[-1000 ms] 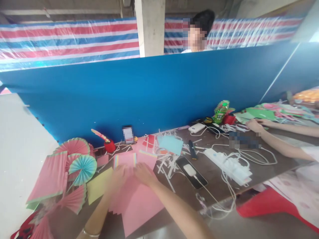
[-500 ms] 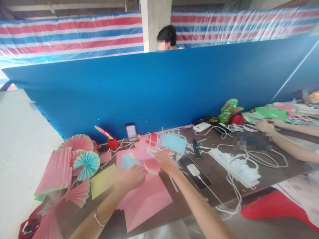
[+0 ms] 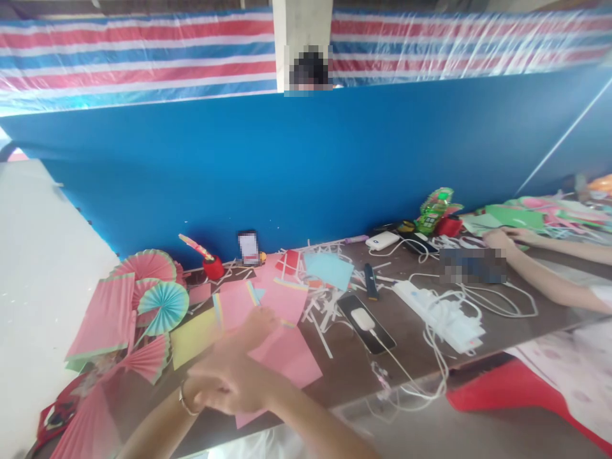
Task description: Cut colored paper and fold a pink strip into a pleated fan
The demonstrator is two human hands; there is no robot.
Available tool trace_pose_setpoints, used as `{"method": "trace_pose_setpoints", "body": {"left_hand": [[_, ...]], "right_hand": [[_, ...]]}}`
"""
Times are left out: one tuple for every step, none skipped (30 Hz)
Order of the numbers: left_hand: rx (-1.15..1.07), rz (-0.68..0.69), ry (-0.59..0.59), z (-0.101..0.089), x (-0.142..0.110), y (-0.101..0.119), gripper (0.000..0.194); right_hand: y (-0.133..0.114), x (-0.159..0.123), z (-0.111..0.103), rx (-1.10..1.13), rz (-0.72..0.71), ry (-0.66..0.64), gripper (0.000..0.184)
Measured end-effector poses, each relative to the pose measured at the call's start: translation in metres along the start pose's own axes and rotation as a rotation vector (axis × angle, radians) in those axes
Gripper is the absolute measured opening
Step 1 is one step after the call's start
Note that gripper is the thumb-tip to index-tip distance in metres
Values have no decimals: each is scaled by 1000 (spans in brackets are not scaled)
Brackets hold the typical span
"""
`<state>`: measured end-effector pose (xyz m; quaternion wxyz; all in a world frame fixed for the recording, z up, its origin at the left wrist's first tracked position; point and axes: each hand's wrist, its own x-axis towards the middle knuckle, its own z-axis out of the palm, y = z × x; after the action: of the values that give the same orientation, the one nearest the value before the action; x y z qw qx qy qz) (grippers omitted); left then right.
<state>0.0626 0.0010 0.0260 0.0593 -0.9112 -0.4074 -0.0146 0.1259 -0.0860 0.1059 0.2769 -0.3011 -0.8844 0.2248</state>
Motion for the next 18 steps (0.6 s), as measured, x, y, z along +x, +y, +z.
{"method": "trace_pose_setpoints", "body": {"left_hand": [[-1, 3, -1, 2, -1, -12, 25], [-12, -39, 33, 5, -4, -25, 27], [-14, -95, 60, 9, -7, -36, 27], [-16, -122, 73, 14, -11, -46, 28], [-25, -160, 87, 19, -15, -54, 32], [-41, -174, 87, 24, -20, -60, 35], [-49, -187, 79, 29, -24, -64, 35], [-61, -206, 77, 33, -27, -66, 33], [-77, -203, 73, 36, -29, -68, 33], [-97, -203, 71, 38, -31, -69, 32], [-118, -200, 67, 38, -32, -70, 30], [-138, -194, 59, 37, -33, -73, 28], [-156, -192, 48, 36, -35, -76, 26], [-168, -194, 38, 35, -36, -80, 25], [-173, -209, 34, 33, -38, -85, 25], [-168, -237, 37, 32, -40, -90, 27], [-155, -285, 53, 32, -43, -95, 29], [-133, -350, 79, 32, -46, -99, 31]], "right_hand": [[10, -6, -4, 11, -25, 14, 38], [26, -13, -8, -46, 19, 70, 37], [46, -21, -13, -128, 108, 121, 37], [69, -29, -17, -226, 200, 151, 38], [92, -37, -20, -340, 273, 154, 37], [113, -44, -22, -457, 324, 129, 36], [132, -50, -22, -552, 362, 91, 36], [146, -56, -21, -619, 376, 38, 37], [156, -60, -20, -663, 369, -23, 37], [162, -62, -19, -690, 365, -90, 39], [164, -64, -18, -704, 353, -146, 40], [164, -64, -17, -711, 339, -185, 39], [162, -64, -17, -712, 320, -206, 38], [160, -64, -16, -713, 298, -211, 37], [158, -63, -15, -713, 275, -210, 36], [156, -62, -14, -713, 253, -210, 34], [156, -62, -13, -711, 232, -215, 30], [156, -62, -12, -707, 215, -227, 27]]}}
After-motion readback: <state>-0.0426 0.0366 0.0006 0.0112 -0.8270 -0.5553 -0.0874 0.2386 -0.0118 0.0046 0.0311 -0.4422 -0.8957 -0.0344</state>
